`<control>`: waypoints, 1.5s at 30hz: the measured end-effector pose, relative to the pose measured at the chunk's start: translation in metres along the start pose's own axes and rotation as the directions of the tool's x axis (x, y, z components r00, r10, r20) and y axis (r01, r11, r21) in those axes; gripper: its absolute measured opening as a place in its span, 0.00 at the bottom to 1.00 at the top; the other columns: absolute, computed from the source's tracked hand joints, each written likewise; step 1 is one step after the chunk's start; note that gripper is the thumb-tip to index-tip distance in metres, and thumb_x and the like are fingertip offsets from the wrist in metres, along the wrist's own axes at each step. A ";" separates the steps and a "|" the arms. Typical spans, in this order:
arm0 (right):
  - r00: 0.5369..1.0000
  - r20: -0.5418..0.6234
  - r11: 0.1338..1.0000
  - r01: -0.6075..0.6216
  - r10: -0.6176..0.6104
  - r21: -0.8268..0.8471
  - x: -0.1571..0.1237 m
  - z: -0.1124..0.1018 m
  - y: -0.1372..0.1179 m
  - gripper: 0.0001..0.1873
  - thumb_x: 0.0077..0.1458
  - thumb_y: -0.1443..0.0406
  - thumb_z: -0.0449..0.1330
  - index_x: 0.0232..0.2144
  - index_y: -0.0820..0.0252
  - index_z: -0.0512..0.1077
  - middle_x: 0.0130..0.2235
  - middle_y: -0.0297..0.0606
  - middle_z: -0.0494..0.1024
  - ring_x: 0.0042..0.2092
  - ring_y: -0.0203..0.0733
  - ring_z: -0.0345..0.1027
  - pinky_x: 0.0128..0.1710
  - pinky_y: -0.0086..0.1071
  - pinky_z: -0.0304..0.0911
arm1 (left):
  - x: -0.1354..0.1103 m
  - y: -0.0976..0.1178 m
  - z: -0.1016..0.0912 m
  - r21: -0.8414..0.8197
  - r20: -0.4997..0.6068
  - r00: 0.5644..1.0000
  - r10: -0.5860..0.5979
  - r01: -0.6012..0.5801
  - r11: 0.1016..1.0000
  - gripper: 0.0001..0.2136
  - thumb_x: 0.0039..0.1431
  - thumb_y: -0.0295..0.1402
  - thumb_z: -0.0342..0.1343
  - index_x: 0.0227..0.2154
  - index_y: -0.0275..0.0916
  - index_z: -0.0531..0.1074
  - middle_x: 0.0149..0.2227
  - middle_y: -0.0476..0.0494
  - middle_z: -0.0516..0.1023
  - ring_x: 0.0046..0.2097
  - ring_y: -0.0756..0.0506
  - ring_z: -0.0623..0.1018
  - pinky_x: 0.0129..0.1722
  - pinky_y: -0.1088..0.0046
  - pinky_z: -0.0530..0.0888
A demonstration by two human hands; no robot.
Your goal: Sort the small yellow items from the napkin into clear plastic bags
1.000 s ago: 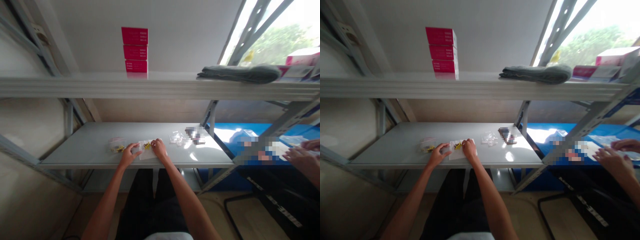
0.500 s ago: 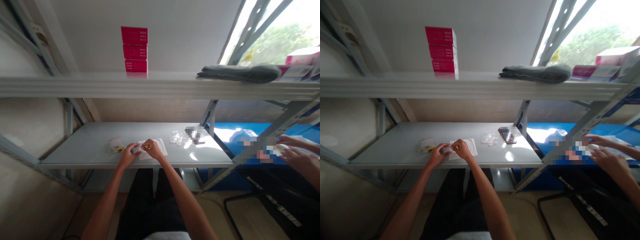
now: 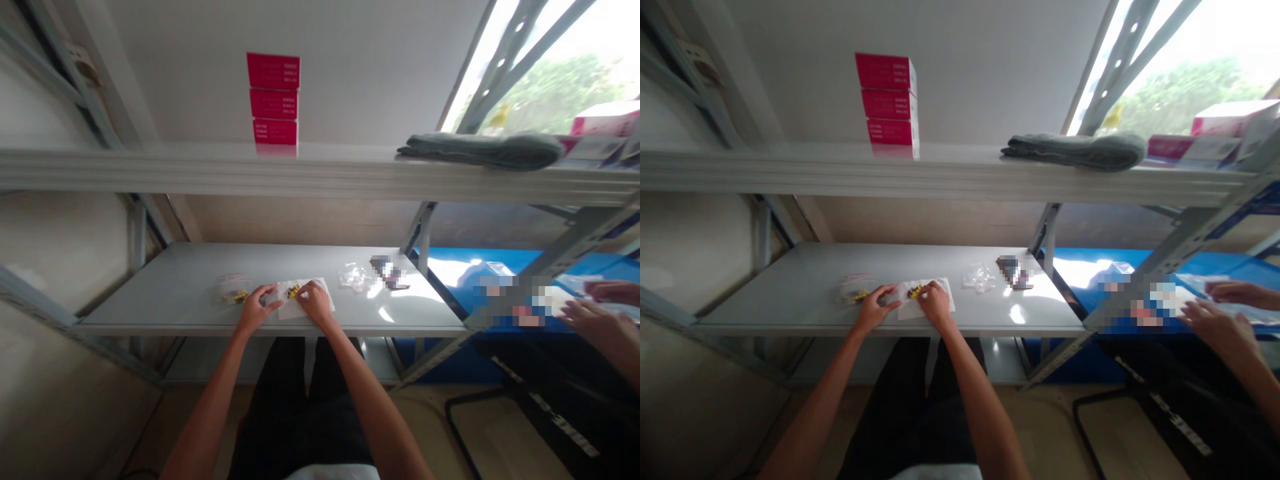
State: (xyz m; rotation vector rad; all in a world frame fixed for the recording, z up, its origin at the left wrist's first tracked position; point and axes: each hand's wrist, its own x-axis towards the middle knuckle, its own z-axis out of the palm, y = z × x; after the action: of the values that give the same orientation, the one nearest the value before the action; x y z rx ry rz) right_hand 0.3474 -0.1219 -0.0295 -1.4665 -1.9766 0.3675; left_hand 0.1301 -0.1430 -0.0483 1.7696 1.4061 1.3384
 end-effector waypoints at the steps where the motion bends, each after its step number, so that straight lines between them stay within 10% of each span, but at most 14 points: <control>1: 1.000 0.007 1.000 -0.004 0.005 -0.015 -0.001 0.001 -0.001 0.07 0.58 0.67 0.63 0.35 0.53 0.82 0.43 0.37 0.80 0.42 0.40 0.73 0.41 0.29 0.63 | 0.000 0.000 0.000 0.003 0.003 1.000 0.002 -0.002 1.000 0.24 0.48 0.46 0.69 0.47 0.40 0.77 0.47 0.40 0.82 0.50 0.39 0.79 0.54 0.61 0.72; 18: 0.991 0.012 0.940 0.123 -0.134 0.320 0.009 0.004 -0.014 0.05 0.55 0.70 0.65 0.32 0.56 0.81 0.37 0.35 0.79 0.33 0.35 0.70 0.38 0.26 0.65 | -0.002 0.023 -0.003 0.025 0.094 0.988 0.121 -0.124 0.992 0.24 0.49 0.48 0.69 0.47 0.42 0.79 0.41 0.42 0.80 0.44 0.41 0.78 0.51 0.63 0.74; 32: 0.999 0.043 0.997 0.030 -0.027 -0.074 -0.009 0.008 -0.006 0.11 0.63 0.67 0.58 0.42 0.52 0.80 0.47 0.40 0.78 0.43 0.41 0.71 0.39 0.31 0.63 | 0.005 0.000 -0.006 -0.528 -0.142 0.958 -0.250 0.140 0.838 0.30 0.48 0.53 0.68 0.49 0.37 0.76 0.46 0.38 0.82 0.45 0.44 0.80 0.51 0.65 0.74; 45: 0.995 -0.089 0.966 0.075 -0.054 0.249 -0.005 0.004 -0.003 0.12 0.59 0.67 0.59 0.43 0.55 0.78 0.42 0.36 0.81 0.36 0.38 0.70 0.41 0.30 0.65 | 0.001 0.008 -0.005 -0.427 -0.086 0.973 -0.216 0.160 0.890 0.32 0.44 0.48 0.71 0.51 0.37 0.76 0.41 0.42 0.80 0.45 0.43 0.80 0.49 0.67 0.76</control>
State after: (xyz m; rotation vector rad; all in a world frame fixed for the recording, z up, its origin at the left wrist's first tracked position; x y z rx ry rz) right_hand 0.3435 -0.1270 -0.0329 -1.2341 -1.8327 0.5029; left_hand 0.1288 -0.1459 -0.0396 1.2524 1.2057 1.5350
